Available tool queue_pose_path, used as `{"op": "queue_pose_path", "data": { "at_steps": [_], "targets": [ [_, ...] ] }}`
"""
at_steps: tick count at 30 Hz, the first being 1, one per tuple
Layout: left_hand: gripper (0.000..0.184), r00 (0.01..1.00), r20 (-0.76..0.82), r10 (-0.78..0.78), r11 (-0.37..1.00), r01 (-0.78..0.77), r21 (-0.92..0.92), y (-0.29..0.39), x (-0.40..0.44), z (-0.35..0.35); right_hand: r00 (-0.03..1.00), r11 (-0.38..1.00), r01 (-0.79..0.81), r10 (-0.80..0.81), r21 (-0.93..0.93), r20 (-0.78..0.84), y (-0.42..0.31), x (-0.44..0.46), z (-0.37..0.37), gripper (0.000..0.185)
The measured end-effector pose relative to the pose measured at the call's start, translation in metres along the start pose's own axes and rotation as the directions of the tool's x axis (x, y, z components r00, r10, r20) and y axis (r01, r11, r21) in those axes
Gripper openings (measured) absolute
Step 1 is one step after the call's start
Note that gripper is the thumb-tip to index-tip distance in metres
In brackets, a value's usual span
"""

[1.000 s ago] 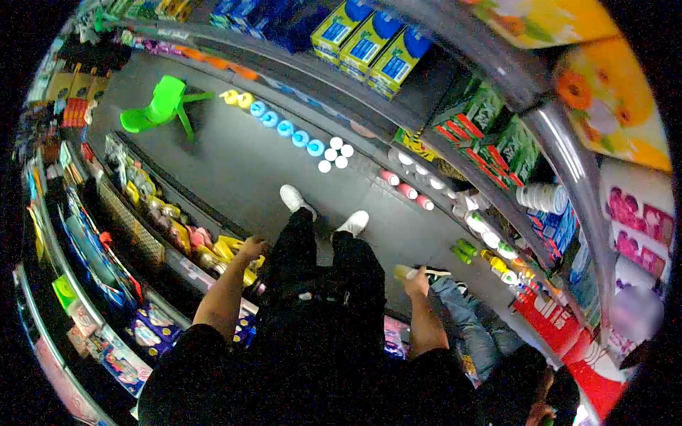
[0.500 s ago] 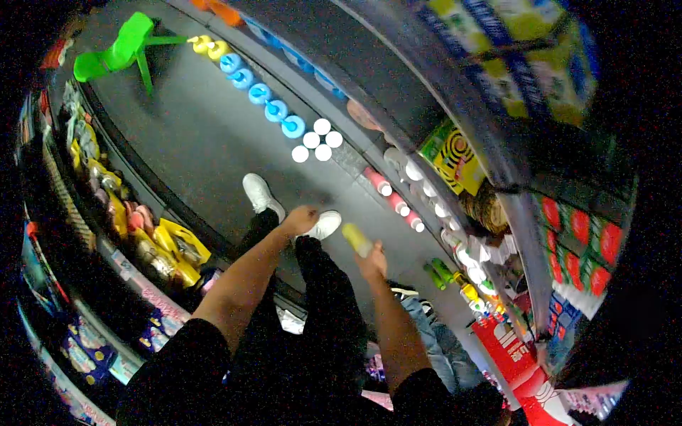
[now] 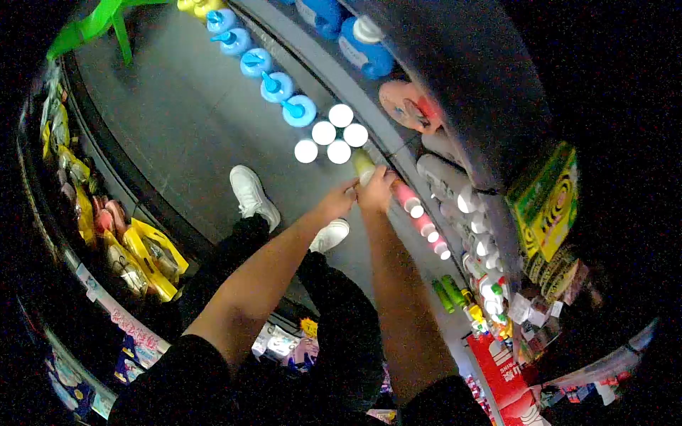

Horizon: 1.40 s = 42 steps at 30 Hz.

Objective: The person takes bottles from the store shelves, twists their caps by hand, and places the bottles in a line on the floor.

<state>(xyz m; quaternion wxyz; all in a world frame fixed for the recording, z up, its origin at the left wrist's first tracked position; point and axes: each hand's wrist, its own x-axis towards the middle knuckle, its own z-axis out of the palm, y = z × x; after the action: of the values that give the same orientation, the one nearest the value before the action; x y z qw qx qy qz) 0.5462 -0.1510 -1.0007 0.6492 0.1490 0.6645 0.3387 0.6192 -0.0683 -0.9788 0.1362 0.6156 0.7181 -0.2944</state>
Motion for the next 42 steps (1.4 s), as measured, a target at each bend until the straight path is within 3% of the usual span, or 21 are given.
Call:
{"op": "queue_pose_path", "data": {
  "at_steps": [2, 7, 10, 13, 16, 19, 22, 25, 28, 32, 35, 38, 41, 42],
  "targets": [
    [0.054, 1.000, 0.020, 0.009, 1.000, -0.009, 0.000, 0.003, 0.006, -0.006, 0.999, 0.997, 0.006, -0.008, -0.072, -0.037, -0.002, 0.013, 0.009, 0.068],
    [0.054, 0.997, 0.077, 0.026, 0.999, -0.024, -0.026, -0.013, 0.025, -0.010, 0.999, 0.999, 0.009, -0.010, -0.031, -0.036, 0.000, 0.035, 0.012, 0.066],
    [0.049, 0.997, -0.032, 0.077, 0.997, -0.076, 0.009, -0.027, 0.023, -0.008, 0.996, 0.999, 0.034, -0.034, -0.007, -0.078, 0.005, 0.043, 0.016, 0.066],
    [0.043, 0.998, 0.061, -0.035, 0.998, 0.038, -0.053, -0.012, -0.002, -0.028, 0.994, 1.000, 0.021, -0.019, 0.018, -0.109, 0.005, 0.051, 0.017, 0.068],
    [0.043, 0.968, 0.170, -0.185, 0.964, 0.213, -0.161, -0.042, -0.008, -0.033, 0.997, 0.999, -0.005, 0.008, 0.040, -0.075, 0.004, 0.053, 0.012, 0.070],
    [0.037, 0.933, 0.155, -0.325, 0.928, 0.346, -0.141, -0.060, -0.033, -0.040, 0.995, 0.996, 0.059, -0.052, 0.071, -0.088, 0.008, 0.054, 0.012, 0.072],
    [0.028, 0.957, 0.170, -0.236, 0.956, 0.260, -0.136, -0.103, -0.056, -0.041, 0.988, 0.992, 0.098, -0.088, 0.075, -0.124, 0.016, 0.052, 0.019, 0.074],
    [0.019, 0.977, 0.135, -0.162, 0.986, 0.154, 0.068, -0.168, -0.071, -0.046, 0.978, 0.983, 0.149, -0.130, 0.109, -0.161, 0.041, 0.052, 0.027, 0.078],
    [0.017, 0.927, 0.167, -0.337, 0.939, 0.318, 0.127, -0.132, -0.110, -0.078, 0.988, 0.991, 0.114, -0.106, 0.066, -0.116, 0.018, 0.049, 0.008, 0.079],
    [0.028, 0.938, 0.146, -0.315, 0.949, 0.308, 0.067, -0.159, -0.117, -0.095, 0.991, 0.994, 0.109, -0.111, -0.025, -0.074, 0.013, 0.058, 0.011, 0.072],
    [0.029, 0.956, 0.108, -0.271, 0.949, 0.247, 0.197, -0.163, -0.116, -0.096, 0.990, 0.995, 0.095, -0.098, -0.037, -0.098, 0.018, 0.061, 0.019, 0.068],
    [0.027, 0.927, 0.169, -0.336, 0.941, 0.321, 0.107, -0.152, -0.106, -0.086, 0.978, 0.989, 0.139, -0.145, -0.050, -0.153, 0.024, 0.065, 0.027, 0.069],
    [0.024, 0.996, 0.058, -0.071, 0.997, 0.069, 0.045, -0.178, -0.092, -0.066, 0.982, 0.992, 0.123, -0.126, -0.033, -0.138, 0.025, 0.065, 0.025, 0.070],
    [0.023, 0.991, 0.091, -0.095, 0.995, 0.092, 0.031, -0.181, -0.088, -0.062, 0.987, 0.994, 0.104, -0.106, -0.022, -0.118, 0.024, 0.062, 0.023, 0.070]
  ]
}}
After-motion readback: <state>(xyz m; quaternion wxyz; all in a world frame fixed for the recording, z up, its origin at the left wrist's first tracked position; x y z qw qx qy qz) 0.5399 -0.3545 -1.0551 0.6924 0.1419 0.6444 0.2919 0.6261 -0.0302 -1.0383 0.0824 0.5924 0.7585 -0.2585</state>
